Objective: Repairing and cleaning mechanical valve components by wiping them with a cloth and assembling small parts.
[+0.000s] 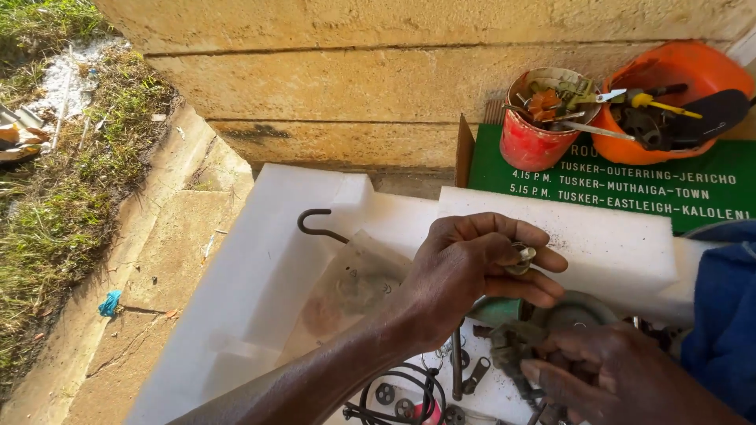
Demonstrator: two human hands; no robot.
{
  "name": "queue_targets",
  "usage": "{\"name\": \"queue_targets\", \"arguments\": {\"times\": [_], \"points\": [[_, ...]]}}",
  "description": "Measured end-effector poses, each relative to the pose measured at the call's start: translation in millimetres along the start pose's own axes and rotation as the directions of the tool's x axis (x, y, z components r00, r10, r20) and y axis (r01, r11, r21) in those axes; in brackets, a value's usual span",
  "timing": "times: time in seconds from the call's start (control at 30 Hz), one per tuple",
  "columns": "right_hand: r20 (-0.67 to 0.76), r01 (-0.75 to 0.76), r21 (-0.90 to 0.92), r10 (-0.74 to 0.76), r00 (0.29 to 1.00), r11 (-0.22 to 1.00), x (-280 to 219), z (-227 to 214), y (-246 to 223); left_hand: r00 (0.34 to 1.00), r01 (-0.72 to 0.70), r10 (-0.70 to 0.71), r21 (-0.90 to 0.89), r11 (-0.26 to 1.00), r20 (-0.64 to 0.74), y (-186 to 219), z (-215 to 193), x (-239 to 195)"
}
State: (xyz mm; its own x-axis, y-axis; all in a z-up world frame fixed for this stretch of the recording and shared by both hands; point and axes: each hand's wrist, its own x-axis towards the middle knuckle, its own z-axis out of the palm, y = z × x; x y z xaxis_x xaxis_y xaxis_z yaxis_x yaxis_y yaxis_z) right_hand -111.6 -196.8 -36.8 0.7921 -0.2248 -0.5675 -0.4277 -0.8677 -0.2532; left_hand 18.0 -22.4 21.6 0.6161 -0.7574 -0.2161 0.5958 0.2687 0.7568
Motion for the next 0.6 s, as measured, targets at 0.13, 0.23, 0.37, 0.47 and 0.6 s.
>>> {"name": "queue_targets", "arguments": {"times": [0.13, 0.23, 0.37, 0.47, 0.6], "points": [[0.186, 0.080, 0.206, -0.119, 0.975, 0.975, -5, -17, -7, 0.999, 0.023, -0.022, -0.029, 0.999, 0.024, 5, -3, -6], [-0.001, 0.011, 0.290, -0.011, 1.000, 0.957, -16, -51, -7, 1.000, 0.010, -0.010, -0.022, 1.000, 0.021, 14, 0, -11], [-0.324, -0.169, -0.092, 0.131, 0.937, 0.981, -16, -75, 40, 0.997, 0.057, -0.057, 0.000, 0.998, -0.058, 22, 6, -13], [-0.570, -0.165, -0.239, 0.000, 0.822, 0.957, -12, -68, 90, 0.992, 0.070, -0.069, 0.008, 0.998, -0.109, 22, 9, -13], [-0.751, -0.006, -0.346, -0.274, 0.600, 0.938, -15, -66, 123, 0.980, 0.104, -0.102, 0.005, 0.995, -0.169, 25, 16, -13]]}}
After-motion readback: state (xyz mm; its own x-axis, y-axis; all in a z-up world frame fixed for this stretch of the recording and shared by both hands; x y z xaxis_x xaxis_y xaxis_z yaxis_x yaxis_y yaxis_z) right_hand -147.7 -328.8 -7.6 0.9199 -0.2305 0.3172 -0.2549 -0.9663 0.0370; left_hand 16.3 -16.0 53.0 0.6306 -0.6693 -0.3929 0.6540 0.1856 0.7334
